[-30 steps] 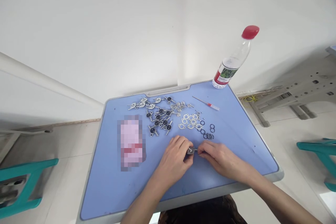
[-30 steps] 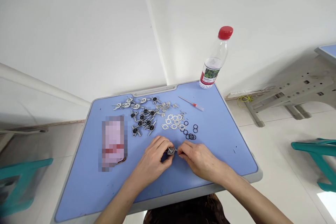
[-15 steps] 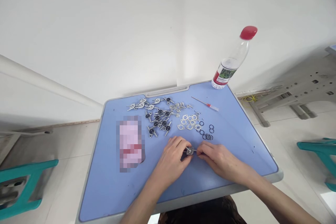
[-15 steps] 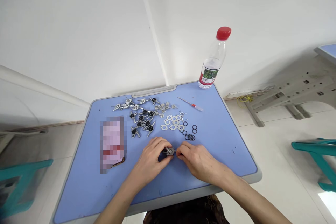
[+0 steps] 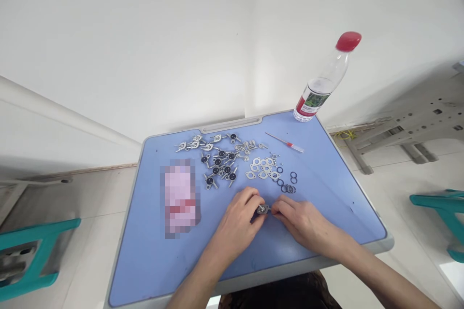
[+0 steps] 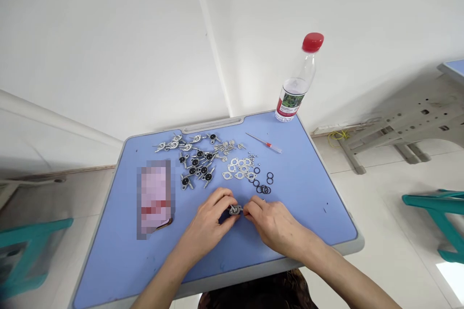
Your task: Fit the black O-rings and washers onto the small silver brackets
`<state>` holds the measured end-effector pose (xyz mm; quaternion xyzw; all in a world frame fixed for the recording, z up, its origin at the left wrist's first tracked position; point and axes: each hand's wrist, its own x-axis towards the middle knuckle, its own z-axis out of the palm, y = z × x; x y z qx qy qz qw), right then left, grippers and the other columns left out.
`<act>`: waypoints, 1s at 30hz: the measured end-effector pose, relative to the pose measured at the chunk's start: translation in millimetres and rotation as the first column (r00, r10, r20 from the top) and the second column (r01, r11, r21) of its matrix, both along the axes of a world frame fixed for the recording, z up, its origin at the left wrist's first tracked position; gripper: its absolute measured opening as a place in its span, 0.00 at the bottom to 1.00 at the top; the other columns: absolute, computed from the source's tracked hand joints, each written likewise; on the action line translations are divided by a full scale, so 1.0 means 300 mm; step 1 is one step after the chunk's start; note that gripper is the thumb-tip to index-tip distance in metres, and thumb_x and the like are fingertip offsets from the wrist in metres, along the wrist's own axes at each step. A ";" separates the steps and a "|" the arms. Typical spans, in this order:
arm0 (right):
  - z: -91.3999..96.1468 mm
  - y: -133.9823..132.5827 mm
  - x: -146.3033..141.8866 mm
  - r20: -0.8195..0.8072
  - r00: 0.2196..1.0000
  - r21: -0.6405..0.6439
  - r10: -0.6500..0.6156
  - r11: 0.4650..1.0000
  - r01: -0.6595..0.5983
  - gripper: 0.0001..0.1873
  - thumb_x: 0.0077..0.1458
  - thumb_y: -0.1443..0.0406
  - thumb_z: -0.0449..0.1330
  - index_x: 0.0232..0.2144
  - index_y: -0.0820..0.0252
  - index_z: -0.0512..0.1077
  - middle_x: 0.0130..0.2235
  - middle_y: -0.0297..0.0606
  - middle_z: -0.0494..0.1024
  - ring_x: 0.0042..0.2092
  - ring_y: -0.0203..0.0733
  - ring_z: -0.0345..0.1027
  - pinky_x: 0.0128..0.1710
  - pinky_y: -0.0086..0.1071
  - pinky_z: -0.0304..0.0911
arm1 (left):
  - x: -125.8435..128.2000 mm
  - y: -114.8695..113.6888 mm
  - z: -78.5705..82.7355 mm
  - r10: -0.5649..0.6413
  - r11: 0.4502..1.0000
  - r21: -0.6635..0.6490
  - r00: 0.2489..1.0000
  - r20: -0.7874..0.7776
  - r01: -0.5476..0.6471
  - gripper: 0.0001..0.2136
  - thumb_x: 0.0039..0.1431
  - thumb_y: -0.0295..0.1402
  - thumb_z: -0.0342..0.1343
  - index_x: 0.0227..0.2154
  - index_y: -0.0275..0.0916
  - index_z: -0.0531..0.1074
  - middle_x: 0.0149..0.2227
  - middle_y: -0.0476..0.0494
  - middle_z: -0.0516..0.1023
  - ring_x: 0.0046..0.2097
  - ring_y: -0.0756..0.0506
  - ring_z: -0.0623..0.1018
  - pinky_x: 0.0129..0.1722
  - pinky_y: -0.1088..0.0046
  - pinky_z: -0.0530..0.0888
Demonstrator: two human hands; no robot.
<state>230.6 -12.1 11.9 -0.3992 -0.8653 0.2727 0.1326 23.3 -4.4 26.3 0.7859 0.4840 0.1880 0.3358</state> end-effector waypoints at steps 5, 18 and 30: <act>-0.011 -0.003 -0.006 0.045 0.999 0.045 0.000 0.999 -0.002 0.10 0.66 0.72 0.44 0.40 0.61 0.65 0.35 0.37 0.70 0.28 0.35 0.63 0.25 0.29 0.53 | 0.001 0.002 0.002 -0.025 1.000 0.006 1.000 0.006 0.025 0.07 0.59 0.22 0.54 0.35 0.41 0.68 0.40 0.48 0.69 0.41 0.47 0.72 0.41 0.70 0.70; 0.036 0.018 -0.011 -0.084 0.991 -0.149 -0.101 0.985 0.088 0.09 0.66 0.69 0.46 0.37 0.59 0.65 0.34 0.37 0.72 0.33 0.38 0.68 0.33 0.31 0.62 | 0.002 -0.007 -0.018 -0.093 0.988 0.118 0.995 -0.046 0.098 0.06 0.60 0.23 0.52 0.35 0.40 0.67 0.39 0.47 0.70 0.43 0.46 0.71 0.42 0.69 0.70; 0.045 0.024 -0.020 -0.123 0.979 -0.164 -0.160 0.977 0.139 0.08 0.65 0.69 0.48 0.36 0.57 0.65 0.33 0.36 0.72 0.33 0.38 0.67 0.32 0.31 0.63 | 0.011 -0.010 -0.009 -0.100 0.982 0.152 0.992 -0.080 0.111 0.06 0.61 0.22 0.50 0.33 0.40 0.66 0.38 0.47 0.69 0.41 0.46 0.71 0.41 0.68 0.70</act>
